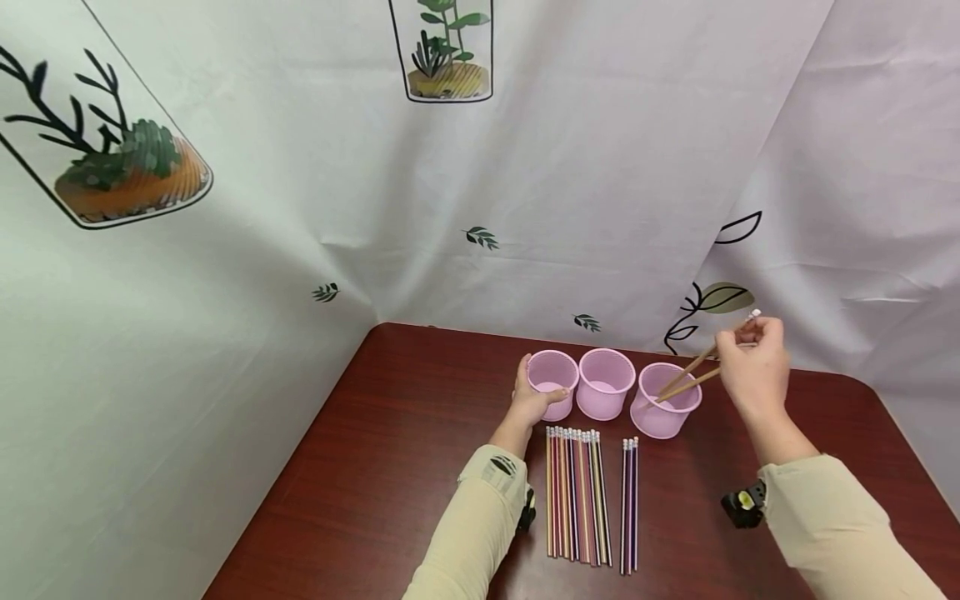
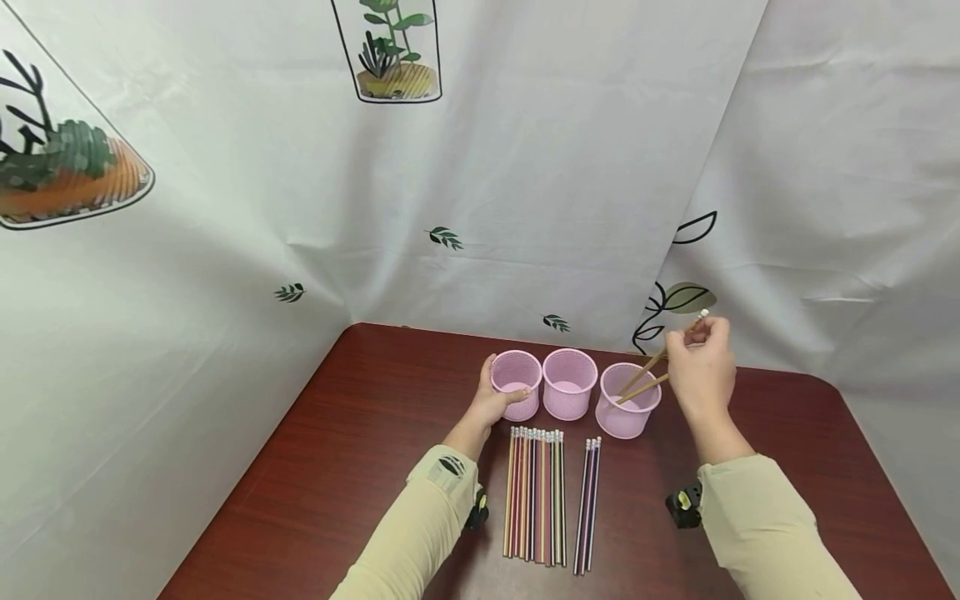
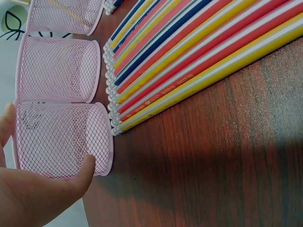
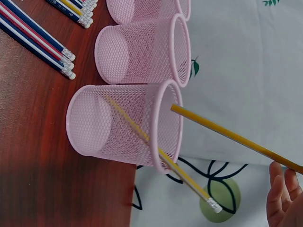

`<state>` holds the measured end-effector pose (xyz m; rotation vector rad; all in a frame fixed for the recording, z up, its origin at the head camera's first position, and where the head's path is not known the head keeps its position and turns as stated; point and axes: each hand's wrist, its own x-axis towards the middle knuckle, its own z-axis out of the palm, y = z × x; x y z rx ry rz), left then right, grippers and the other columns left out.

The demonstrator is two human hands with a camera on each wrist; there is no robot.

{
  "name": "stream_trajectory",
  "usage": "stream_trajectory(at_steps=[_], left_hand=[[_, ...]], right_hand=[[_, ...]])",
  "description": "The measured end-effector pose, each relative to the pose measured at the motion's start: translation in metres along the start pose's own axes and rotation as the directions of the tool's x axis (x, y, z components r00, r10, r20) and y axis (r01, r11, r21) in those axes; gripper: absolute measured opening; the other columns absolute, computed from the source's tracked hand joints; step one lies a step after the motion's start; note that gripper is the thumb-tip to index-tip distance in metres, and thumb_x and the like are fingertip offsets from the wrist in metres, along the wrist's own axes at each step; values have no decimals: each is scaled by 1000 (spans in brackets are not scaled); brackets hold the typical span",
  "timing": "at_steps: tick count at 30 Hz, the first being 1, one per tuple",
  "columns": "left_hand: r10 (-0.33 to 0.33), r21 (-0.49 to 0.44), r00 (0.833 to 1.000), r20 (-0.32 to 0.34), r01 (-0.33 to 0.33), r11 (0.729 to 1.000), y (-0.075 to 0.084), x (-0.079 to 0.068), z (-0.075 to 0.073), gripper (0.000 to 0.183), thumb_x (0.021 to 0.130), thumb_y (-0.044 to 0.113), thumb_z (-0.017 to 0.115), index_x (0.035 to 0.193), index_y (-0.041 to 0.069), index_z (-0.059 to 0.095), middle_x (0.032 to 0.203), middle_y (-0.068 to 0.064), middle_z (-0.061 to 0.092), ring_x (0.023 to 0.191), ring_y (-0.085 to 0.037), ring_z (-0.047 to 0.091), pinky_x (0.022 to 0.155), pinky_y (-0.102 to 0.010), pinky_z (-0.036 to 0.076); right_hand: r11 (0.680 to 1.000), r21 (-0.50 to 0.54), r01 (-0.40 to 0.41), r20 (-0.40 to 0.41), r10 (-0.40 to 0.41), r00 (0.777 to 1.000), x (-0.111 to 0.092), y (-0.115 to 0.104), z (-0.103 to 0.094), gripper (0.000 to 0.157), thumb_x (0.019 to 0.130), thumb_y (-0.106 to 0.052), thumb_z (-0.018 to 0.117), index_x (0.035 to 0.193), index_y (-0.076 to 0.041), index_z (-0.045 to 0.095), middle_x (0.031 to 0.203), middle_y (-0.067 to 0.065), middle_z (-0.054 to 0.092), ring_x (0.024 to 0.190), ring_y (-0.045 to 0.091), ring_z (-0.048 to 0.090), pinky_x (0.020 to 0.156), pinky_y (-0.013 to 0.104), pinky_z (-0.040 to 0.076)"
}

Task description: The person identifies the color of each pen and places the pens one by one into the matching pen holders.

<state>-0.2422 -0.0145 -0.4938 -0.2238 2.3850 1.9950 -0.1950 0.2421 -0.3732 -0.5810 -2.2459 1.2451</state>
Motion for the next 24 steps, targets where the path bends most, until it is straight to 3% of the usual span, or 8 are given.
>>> stream_trajectory(at_steps=[5,9,15,24], left_hand=[[-1,-4,1000,-3,1,1000,0,1,1,94,62,2,81,140,20,33,140,-17,37,125,-41,30,101,-54,26],[-3,-3,1000,-5,3,1000,0,0,1,94,62,1,81,140,21,33,140,-17,36,124,-40,30,101,-54,26],[-1,2,1000,-7,1,1000,-1,1,1,94,63,2,82,140,21,33,140,-16,37,125,-41,29,100,-54,26],[3,2,1000,-6,-3,1000,-1,0,1,93,62,2,82,140,21,34,140,-17,37,125,-42,29,100,-55,25]], right_hand=[[999,7,-38,8,38,999,2,10,1,15,83,-16,52,92,-21,42,83,-6,52,60,-9,47,57,14,38],[997,-3,-74,34,74,997,3,19,2,14,83,-17,54,94,-16,45,82,-5,52,58,-9,47,54,13,39],[987,53,-155,78,151,985,1,32,5,15,84,-19,53,94,-14,43,76,-9,49,43,-1,51,43,18,46],[963,140,-231,135,213,968,-4,49,12,14,87,-15,53,94,-7,44,58,-19,51,43,-2,53,44,18,48]])
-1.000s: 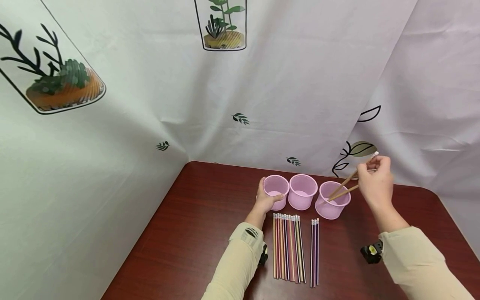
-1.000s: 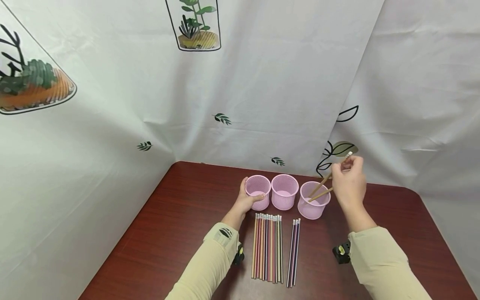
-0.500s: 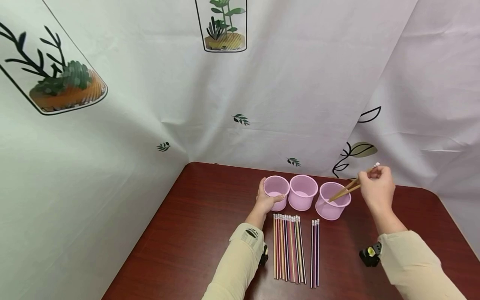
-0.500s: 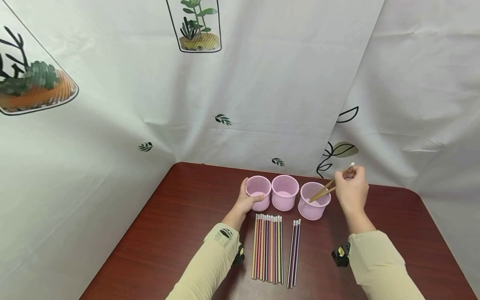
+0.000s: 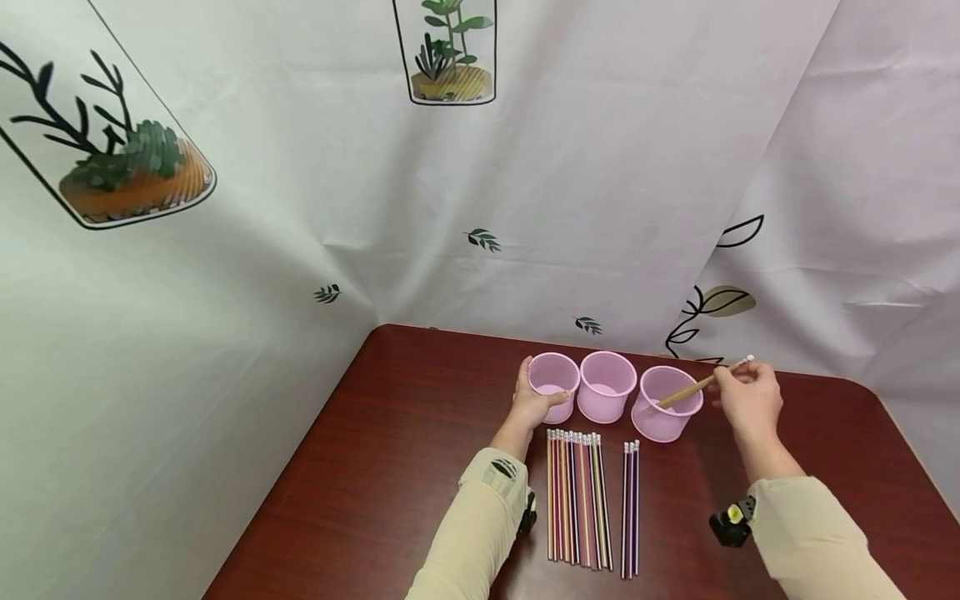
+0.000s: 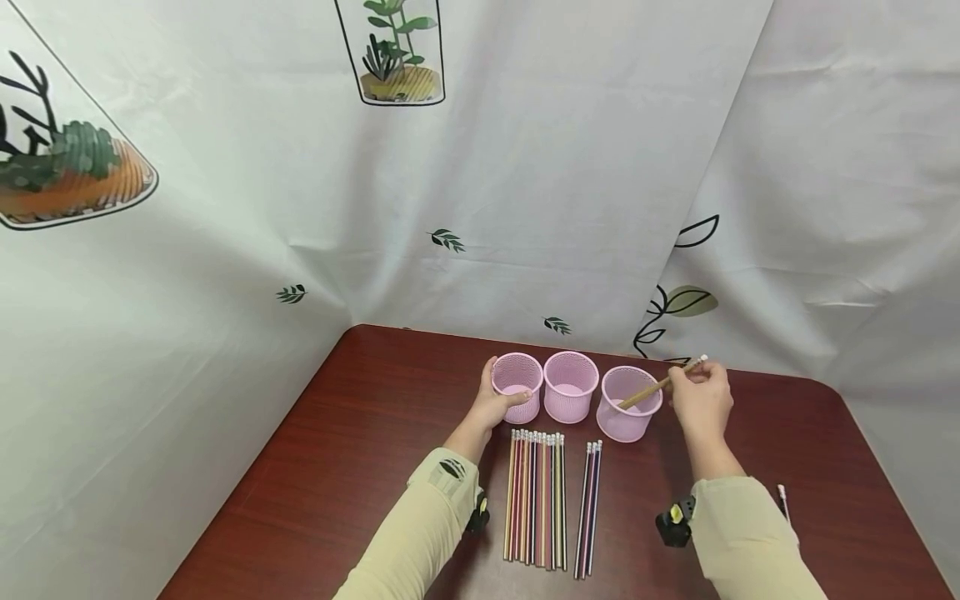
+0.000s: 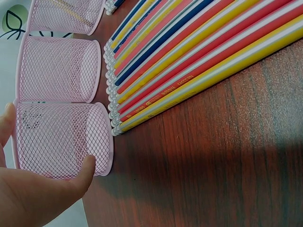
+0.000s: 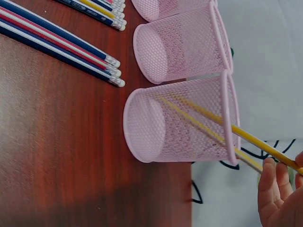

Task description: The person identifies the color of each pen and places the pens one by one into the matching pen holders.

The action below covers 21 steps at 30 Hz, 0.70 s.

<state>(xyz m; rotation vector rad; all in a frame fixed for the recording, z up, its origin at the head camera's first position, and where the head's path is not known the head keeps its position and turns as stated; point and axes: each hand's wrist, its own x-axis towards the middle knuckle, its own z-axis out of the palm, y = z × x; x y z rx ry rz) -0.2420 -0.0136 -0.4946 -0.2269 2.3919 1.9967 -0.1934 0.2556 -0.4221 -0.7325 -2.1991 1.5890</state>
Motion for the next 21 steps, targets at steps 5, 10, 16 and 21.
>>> stream_trajectory(at_steps=[5,10,16,21], left_hand=[[0,-5,1000,-3,0,1000,0,0,0,93,62,2,82,139,21,35,139,-16,37,124,-41,30,100,-55,27],[-1,-15,1000,-5,1,1000,0,0,-1,92,62,2,83,139,22,35,139,-16,38,124,-41,30,100,-54,28],[1,-21,1000,-4,-1,1000,1,-1,-1,93,62,1,82,139,21,35,139,-16,38,124,-41,29,100,-54,27],[-1,-27,1000,-3,1,1000,1,-2,0,94,61,1,82,140,21,35,139,-16,38,124,-40,29,100,-54,27]], right_hand=[[998,42,-49,8,49,999,-3,6,2,13,86,-13,52,94,-6,44,59,-17,51,45,-4,53,45,18,48],[995,64,-81,15,81,997,-1,12,4,15,86,-13,52,95,-6,43,58,-18,52,46,-4,53,45,18,47],[992,56,-110,52,107,993,-1,20,5,18,87,-12,53,98,-1,43,59,-16,52,48,-4,54,46,20,49],[988,78,-132,74,127,989,0,24,5,18,88,-11,53,99,0,43,63,-12,52,49,-5,53,46,19,48]])
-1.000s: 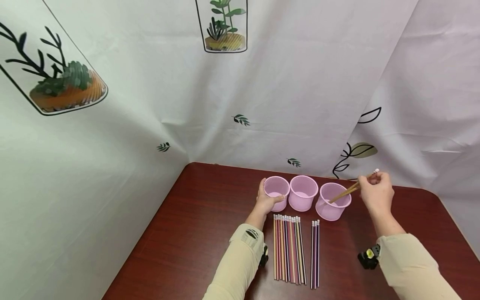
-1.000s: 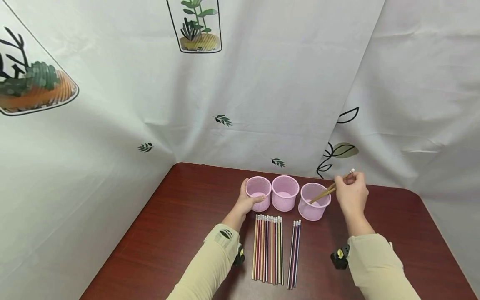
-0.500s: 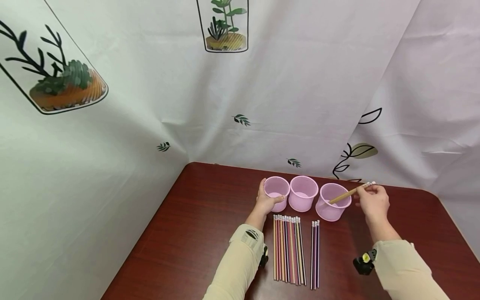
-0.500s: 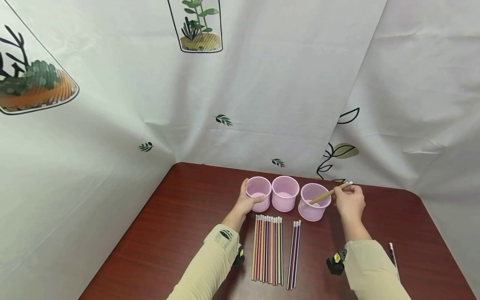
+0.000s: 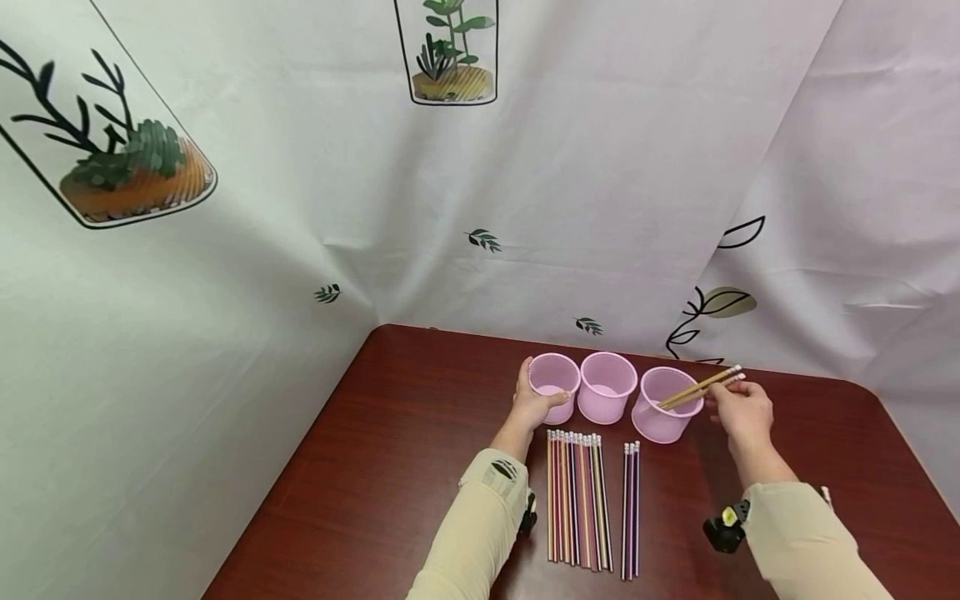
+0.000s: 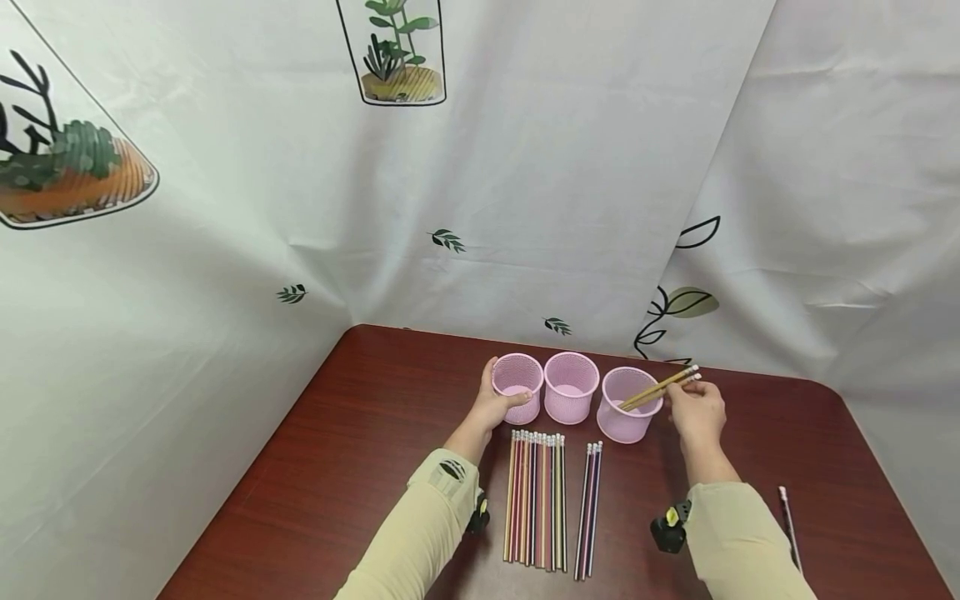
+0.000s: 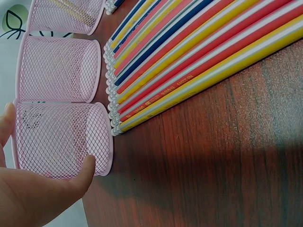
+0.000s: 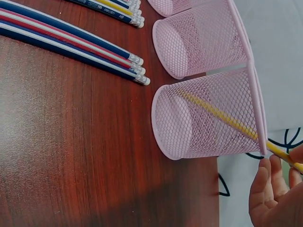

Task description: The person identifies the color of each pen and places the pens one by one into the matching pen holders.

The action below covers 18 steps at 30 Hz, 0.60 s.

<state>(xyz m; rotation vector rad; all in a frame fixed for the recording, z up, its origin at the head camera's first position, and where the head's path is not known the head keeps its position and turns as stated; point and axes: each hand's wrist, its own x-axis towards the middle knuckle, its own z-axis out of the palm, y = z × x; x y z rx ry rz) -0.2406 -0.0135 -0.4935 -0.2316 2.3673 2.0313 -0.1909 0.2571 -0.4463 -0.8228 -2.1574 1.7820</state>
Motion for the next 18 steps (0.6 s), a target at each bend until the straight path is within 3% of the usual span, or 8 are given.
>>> stream_trajectory(at_steps=[18], left_hand=[[0,14,1000,3,0,1000,0,1,0,93,62,1,82,140,21,34,140,-16,37,124,-41,29,100,-54,27]], right_hand=[[992,115,-56,5,56,998,-1,2,1,22,90,-15,58,100,-3,43,59,-15,55,51,-1,56,48,20,49]])
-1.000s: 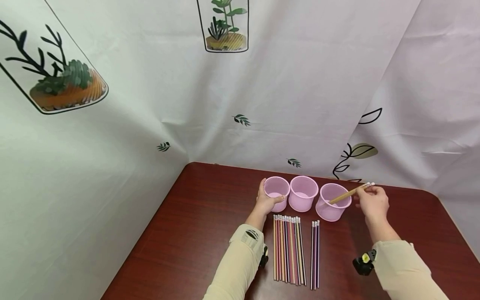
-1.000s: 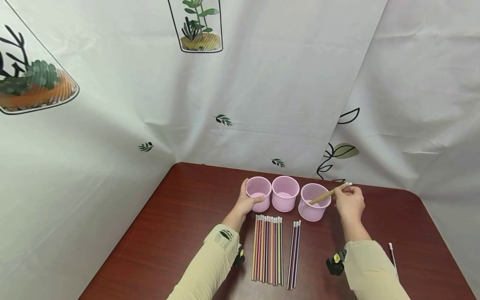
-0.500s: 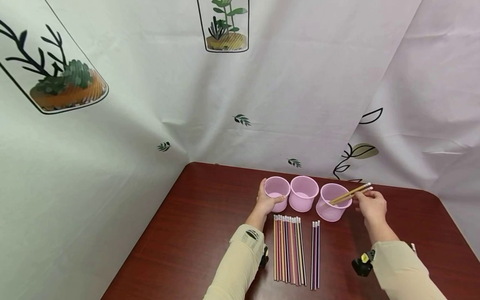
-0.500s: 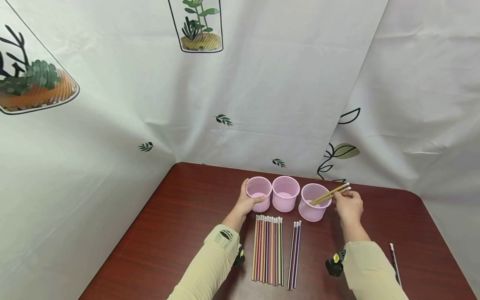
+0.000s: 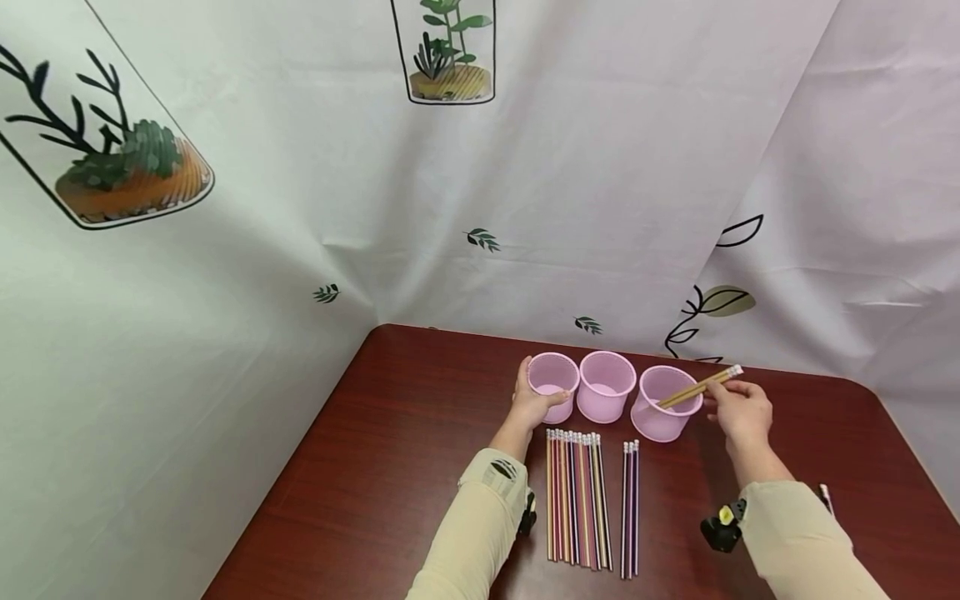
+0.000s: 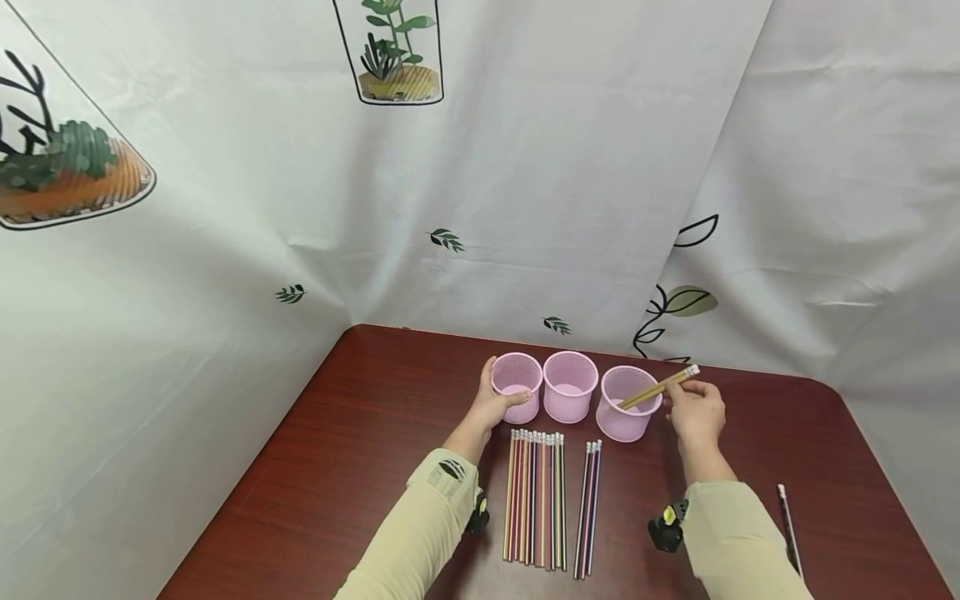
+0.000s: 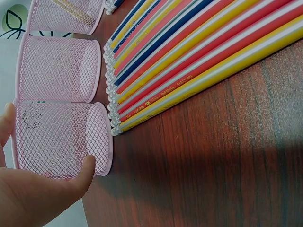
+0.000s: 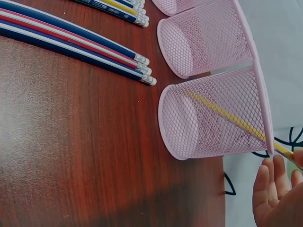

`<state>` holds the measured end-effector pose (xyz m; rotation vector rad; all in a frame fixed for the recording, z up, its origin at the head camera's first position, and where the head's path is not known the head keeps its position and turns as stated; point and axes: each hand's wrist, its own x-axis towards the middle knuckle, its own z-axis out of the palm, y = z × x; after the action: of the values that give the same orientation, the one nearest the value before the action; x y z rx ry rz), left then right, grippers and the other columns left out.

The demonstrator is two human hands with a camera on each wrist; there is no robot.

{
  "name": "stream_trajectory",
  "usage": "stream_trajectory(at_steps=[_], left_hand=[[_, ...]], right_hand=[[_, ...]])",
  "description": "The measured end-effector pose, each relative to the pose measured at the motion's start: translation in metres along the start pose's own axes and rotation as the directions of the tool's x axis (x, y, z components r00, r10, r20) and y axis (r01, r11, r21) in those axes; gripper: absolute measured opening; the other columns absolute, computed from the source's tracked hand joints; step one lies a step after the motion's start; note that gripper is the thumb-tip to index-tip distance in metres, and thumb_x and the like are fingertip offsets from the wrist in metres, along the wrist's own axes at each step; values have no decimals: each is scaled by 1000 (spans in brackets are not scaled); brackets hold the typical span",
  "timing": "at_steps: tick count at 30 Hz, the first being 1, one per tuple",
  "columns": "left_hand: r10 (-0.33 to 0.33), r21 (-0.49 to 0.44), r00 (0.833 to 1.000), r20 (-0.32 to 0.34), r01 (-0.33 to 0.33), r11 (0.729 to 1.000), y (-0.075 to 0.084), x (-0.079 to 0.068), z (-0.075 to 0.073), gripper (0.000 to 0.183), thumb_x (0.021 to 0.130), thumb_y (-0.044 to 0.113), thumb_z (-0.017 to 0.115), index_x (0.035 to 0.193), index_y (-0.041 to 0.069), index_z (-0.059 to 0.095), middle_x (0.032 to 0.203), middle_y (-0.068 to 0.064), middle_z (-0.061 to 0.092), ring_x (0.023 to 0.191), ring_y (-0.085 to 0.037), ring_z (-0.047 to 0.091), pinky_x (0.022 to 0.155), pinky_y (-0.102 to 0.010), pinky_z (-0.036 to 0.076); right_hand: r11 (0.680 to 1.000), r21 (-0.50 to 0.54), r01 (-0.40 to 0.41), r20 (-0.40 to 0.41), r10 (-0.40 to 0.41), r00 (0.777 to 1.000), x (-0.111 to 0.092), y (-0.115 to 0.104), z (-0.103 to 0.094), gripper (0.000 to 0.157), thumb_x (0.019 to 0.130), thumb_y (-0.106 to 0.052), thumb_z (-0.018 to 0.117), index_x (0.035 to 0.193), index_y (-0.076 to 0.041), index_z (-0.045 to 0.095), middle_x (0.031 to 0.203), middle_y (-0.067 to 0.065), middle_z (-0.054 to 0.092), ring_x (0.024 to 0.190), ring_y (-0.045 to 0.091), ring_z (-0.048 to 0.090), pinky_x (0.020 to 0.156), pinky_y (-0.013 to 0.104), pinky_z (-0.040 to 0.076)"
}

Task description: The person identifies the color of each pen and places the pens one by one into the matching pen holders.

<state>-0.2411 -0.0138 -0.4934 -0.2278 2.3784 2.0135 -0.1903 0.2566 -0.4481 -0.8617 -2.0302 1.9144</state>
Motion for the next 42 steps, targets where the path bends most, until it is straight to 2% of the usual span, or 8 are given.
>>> stream_trajectory(at_steps=[9,14,17,22,26,29,34,42], left_hand=[[6,2,1000,4,-6,1000,0,0,0,94,62,0,81,141,20,32,140,-17,36,125,-42,28,101,-55,25],[-6,-3,1000,8,6,1000,0,0,0,94,63,0,81,141,21,32,140,-16,36,125,-41,28,101,-54,26],[-8,-6,1000,8,8,1000,0,-1,0,94,63,0,81,141,21,33,140,-16,36,125,-41,28,101,-54,26],[-7,-4,1000,6,7,1000,0,0,-1,93,63,1,81,140,21,33,140,-16,37,125,-40,29,101,-54,26],[-2,-1,1000,9,2,1000,0,0,0,93,63,0,81,140,21,33,140,-16,37,124,-40,29,100,-54,26],[-2,-3,1000,8,2,1000,0,0,0,94,62,0,81,140,21,33,140,-16,37,124,-40,29,100,-54,26],[3,-6,1000,7,-3,1000,-1,1,0,94,62,0,81,140,21,33,139,-16,37,124,-40,30,101,-54,26],[-1,-8,1000,6,1,1000,-1,0,-1,94,62,1,81,140,21,33,140,-16,37,124,-40,30,100,-54,26]], right_hand=[[995,99,6,-115,6,993,-4,0,3,24,87,-21,62,94,-16,40,62,-16,54,49,-1,54,44,17,45],[975,98,200,-267,-167,949,-13,-7,17,19,87,-21,61,89,-25,42,70,-11,48,60,1,45,54,12,36],[920,56,389,-265,-362,894,-24,-8,31,14,88,-13,59,87,-22,48,71,-11,48,63,3,43,57,13,34],[776,-73,627,-25,-629,777,-48,9,55,4,84,0,59,86,-1,56,72,-8,50,62,2,44,56,13,36],[703,-165,692,299,-633,714,-60,31,69,4,81,1,63,83,-1,60,70,-2,52,62,5,46,56,17,39],[662,-291,690,460,-536,708,-64,47,76,4,82,-5,64,80,-7,61,68,-2,52,62,8,46,57,23,41],[549,-504,667,551,-390,737,-67,70,84,8,79,-12,65,74,-14,59,67,-5,48,60,10,45,54,28,38],[350,-621,702,567,-418,710,-70,93,89,19,72,-15,68,68,-17,50,67,-4,46,63,19,52,63,43,46]])
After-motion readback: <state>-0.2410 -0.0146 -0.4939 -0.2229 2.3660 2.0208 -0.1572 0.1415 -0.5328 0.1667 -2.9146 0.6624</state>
